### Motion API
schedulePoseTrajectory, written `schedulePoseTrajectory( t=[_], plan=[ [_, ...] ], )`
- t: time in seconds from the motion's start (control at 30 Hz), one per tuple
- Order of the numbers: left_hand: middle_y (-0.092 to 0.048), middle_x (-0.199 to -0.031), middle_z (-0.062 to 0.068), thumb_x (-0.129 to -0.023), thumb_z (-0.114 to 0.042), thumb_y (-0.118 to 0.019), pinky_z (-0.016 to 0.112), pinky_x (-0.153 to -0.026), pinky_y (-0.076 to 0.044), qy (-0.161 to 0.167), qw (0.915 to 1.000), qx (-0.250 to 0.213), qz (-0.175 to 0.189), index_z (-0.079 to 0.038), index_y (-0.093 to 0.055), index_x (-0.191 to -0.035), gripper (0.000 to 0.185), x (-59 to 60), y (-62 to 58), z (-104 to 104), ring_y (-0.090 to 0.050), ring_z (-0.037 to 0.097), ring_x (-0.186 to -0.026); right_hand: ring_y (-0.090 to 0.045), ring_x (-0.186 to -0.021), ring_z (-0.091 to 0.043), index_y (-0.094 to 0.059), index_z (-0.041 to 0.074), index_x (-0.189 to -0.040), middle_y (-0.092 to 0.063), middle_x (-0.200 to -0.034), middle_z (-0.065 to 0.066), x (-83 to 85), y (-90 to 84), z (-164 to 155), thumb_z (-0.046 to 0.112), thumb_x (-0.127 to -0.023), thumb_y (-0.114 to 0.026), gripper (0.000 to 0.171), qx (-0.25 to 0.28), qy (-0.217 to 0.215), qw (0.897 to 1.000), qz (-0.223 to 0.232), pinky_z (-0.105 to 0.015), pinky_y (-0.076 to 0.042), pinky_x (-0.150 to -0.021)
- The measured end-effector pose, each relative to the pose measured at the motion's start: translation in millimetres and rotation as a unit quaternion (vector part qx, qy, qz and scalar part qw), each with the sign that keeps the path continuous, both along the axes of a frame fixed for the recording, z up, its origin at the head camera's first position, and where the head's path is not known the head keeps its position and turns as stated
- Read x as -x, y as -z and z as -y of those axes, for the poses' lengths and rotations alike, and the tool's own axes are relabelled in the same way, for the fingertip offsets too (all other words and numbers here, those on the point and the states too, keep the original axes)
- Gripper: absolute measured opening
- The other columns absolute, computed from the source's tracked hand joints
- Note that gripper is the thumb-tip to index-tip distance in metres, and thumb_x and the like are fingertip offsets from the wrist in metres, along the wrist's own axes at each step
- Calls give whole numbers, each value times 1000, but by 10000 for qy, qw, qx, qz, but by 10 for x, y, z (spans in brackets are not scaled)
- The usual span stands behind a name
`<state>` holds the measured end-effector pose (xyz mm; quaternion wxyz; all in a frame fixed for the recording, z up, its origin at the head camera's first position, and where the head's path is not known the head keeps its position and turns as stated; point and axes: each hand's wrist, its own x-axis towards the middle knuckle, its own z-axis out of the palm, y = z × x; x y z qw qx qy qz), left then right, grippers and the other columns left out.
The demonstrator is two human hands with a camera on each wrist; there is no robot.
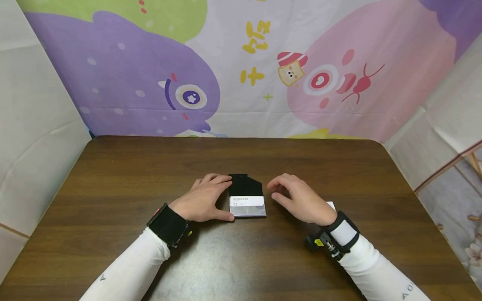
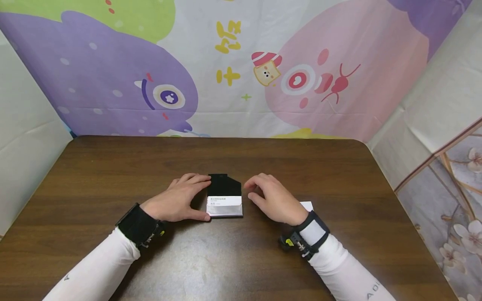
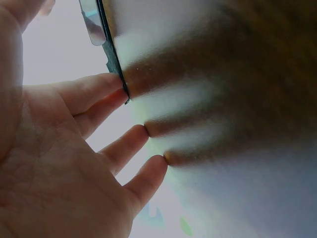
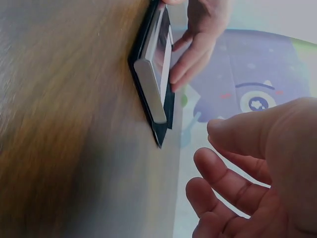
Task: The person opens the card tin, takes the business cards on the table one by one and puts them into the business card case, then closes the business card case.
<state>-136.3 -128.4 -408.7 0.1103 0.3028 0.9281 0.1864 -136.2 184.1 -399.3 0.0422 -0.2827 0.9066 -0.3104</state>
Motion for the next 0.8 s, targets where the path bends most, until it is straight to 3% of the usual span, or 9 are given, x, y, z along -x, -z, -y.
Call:
schedulePoseTrajectory(
  t=[0.8],
  plan=[
    [-41,-166,12,-85,-59,-84,65,-116,-30,21,10000,4,-34,-3,-48,-159,99,6,14,3,-31,37,-152,-60,-114,-28,-69,8,-132,-69,-126,-7,-107,-75,-593,15,-99,-78,35,-349,528,9973,362,-53,-50,-98]
  ],
)
